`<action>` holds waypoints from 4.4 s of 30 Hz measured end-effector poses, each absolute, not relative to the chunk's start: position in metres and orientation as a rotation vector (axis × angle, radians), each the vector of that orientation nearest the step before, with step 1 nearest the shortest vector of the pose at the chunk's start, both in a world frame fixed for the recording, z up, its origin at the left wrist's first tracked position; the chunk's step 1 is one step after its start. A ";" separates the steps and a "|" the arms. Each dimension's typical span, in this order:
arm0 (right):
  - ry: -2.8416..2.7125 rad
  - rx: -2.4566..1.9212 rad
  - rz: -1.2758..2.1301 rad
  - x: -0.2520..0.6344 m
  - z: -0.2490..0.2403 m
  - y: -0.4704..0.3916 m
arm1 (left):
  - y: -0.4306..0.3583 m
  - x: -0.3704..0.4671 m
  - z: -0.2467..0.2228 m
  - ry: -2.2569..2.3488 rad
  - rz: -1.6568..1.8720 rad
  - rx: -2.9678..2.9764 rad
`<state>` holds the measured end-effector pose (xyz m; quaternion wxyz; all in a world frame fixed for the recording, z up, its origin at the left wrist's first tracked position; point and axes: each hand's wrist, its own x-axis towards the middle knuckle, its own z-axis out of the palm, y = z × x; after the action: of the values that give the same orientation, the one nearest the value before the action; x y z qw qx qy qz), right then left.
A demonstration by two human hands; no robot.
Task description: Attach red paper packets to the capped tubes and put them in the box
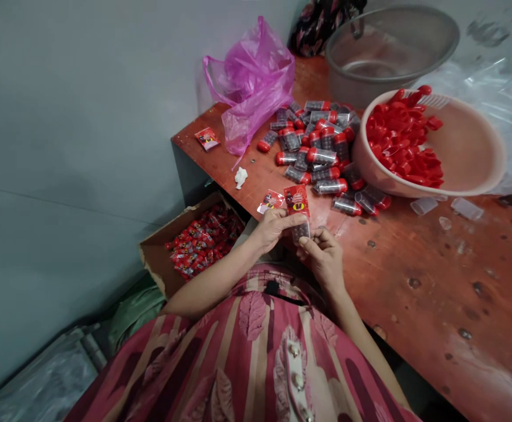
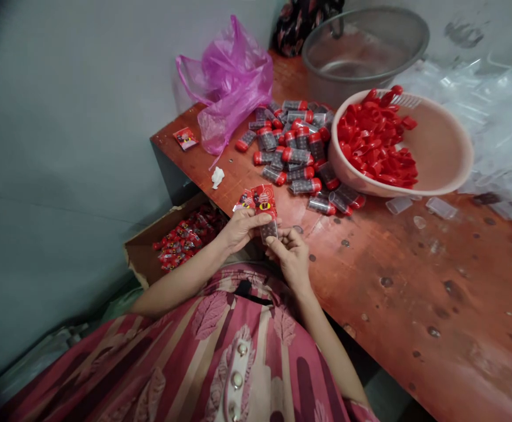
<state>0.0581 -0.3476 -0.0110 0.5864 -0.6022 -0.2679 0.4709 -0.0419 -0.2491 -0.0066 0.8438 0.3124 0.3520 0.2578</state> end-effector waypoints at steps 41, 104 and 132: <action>-0.586 -1.269 1.133 0.058 -0.020 -0.338 | -0.283 -0.055 -0.006 0.671 0.630 0.532; -1.968 -2.112 -0.178 0.204 -0.021 -0.334 | -0.242 -0.050 -0.009 0.979 0.596 0.535; -0.837 -1.623 1.069 0.064 0.005 -0.353 | -0.248 -0.030 -0.009 0.813 0.810 0.040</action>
<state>0.0640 -0.3529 0.0054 0.4906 -0.6685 -0.3445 0.4402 -0.0295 -0.2479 -0.0086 0.8396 0.0191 0.3847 0.3830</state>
